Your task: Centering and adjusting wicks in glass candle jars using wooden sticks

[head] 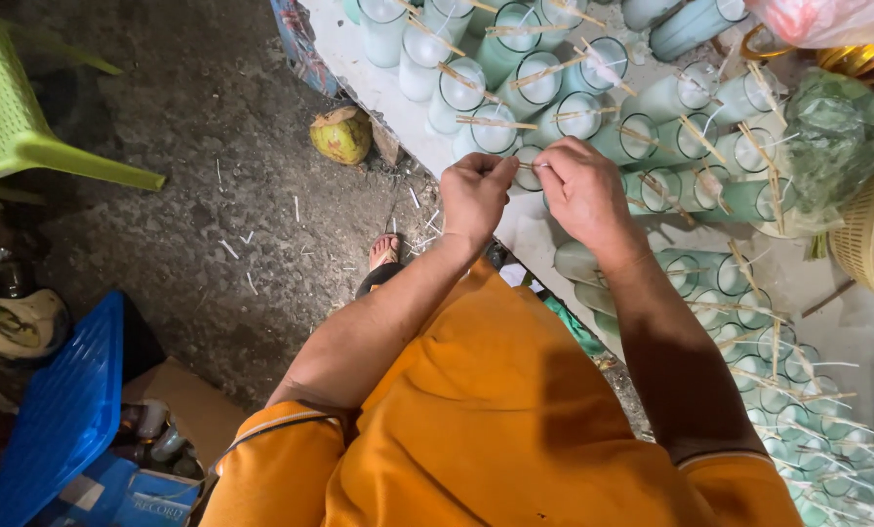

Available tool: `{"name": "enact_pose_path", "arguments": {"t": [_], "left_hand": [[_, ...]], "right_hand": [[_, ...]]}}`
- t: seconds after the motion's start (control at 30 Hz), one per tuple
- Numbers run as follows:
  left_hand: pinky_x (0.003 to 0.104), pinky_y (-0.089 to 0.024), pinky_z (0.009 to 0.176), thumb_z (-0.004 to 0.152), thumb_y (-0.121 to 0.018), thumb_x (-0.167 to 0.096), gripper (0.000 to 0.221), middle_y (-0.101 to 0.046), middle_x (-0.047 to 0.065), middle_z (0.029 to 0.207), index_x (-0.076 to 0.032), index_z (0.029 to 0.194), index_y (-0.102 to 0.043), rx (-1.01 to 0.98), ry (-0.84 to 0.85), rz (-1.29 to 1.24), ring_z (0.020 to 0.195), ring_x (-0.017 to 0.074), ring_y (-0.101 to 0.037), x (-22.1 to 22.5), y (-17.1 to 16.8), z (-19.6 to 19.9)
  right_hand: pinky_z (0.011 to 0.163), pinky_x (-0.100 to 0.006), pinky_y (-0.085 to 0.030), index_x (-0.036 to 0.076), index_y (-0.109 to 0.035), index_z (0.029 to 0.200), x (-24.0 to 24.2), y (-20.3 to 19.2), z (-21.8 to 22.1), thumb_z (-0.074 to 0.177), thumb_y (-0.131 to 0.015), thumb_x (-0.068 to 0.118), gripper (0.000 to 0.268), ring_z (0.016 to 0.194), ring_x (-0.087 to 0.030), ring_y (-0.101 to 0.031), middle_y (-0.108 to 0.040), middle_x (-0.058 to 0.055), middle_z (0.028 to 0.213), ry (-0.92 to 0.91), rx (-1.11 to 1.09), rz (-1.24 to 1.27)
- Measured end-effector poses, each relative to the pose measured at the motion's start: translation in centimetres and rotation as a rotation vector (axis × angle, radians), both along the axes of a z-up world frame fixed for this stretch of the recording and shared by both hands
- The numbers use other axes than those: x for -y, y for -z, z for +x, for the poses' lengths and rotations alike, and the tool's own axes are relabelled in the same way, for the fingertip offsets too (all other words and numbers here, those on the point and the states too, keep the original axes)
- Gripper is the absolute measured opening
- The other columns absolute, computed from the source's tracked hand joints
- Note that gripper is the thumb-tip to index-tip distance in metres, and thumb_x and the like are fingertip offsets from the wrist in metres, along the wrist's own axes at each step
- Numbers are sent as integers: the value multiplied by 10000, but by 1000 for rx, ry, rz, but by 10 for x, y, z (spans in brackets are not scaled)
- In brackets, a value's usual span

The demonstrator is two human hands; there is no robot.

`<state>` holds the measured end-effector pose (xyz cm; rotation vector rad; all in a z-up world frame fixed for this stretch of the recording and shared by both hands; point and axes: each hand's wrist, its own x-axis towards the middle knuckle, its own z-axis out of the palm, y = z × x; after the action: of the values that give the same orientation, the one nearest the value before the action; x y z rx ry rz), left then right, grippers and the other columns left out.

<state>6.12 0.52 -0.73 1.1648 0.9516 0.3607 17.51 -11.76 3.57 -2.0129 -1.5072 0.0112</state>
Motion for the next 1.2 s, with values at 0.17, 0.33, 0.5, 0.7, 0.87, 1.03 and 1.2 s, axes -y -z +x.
{"name": "enact_pose_path", "arguments": {"t": [0.17, 0.33, 0.5, 0.7, 0.87, 1.03, 1.2], "left_hand": [[272, -533, 540, 843, -739, -176, 208, -640, 63, 567, 32, 852, -742, 47, -44, 12, 505, 130, -652, 1, -17, -3], [270, -531, 540, 851, -730, -163, 204, -643, 68, 561, 41, 852, -741, 51, -42, 5, 497, 125, -647, 1, -16, -2], [265, -532, 542, 856, -728, -160, 198, -647, 67, 572, 38, 856, -736, 59, -48, -3, 502, 120, -650, 3, -8, 0], [254, -524, 523, 861, -735, -159, 197, -653, 77, 574, 38, 852, -735, 81, -41, 1, 481, 117, -646, 2, 0, 0], [272, -529, 556, 875, -748, -198, 258, -668, 96, 626, 57, 908, -734, 87, -2, 42, 521, 140, -659, 1, -4, -6], [435, -573, 812, 958, -714, -476, 527, -764, 221, 1025, 17, 1145, -735, 54, 167, 250, 935, 343, -736, -6, 7, -33], [590, -529, 981, 828, -865, -222, 645, -625, 320, 1323, 67, 1339, -598, 154, 370, 572, 1134, 548, -637, -4, 23, -45]], "right_hand": [[779, -424, -573, 56, -705, 984, 1, -8, -2, 979, -685, -13, 72, 913, -346, -699, -695, -92, 951, -17, -26, 18], [828, -425, -563, 71, -716, 980, 6, -12, 2, 966, -674, -26, 107, 947, -337, -688, -696, -73, 999, -70, -22, -57], [817, -481, -561, 41, -748, 989, 1, -27, -1, 948, -688, -20, 95, 932, -393, -674, -700, -136, 993, -75, -73, -122], [800, -463, -569, 98, -748, 963, -2, 0, 10, 938, -723, 29, 77, 916, -355, -699, -708, -92, 943, 38, -65, -164], [771, -476, -571, 102, -741, 959, -3, -3, 6, 914, -745, 34, 81, 880, -359, -703, -698, -102, 890, 82, -59, -158], [806, -482, -572, 66, -755, 1048, 15, -49, -7, 926, -739, -14, 146, 920, -398, -706, -720, -142, 916, 88, -150, -111], [794, -442, -582, 37, -749, 1085, 55, -53, -22, 962, -750, 27, 123, 925, -371, -716, -724, -142, 956, 120, -178, -60]]}}
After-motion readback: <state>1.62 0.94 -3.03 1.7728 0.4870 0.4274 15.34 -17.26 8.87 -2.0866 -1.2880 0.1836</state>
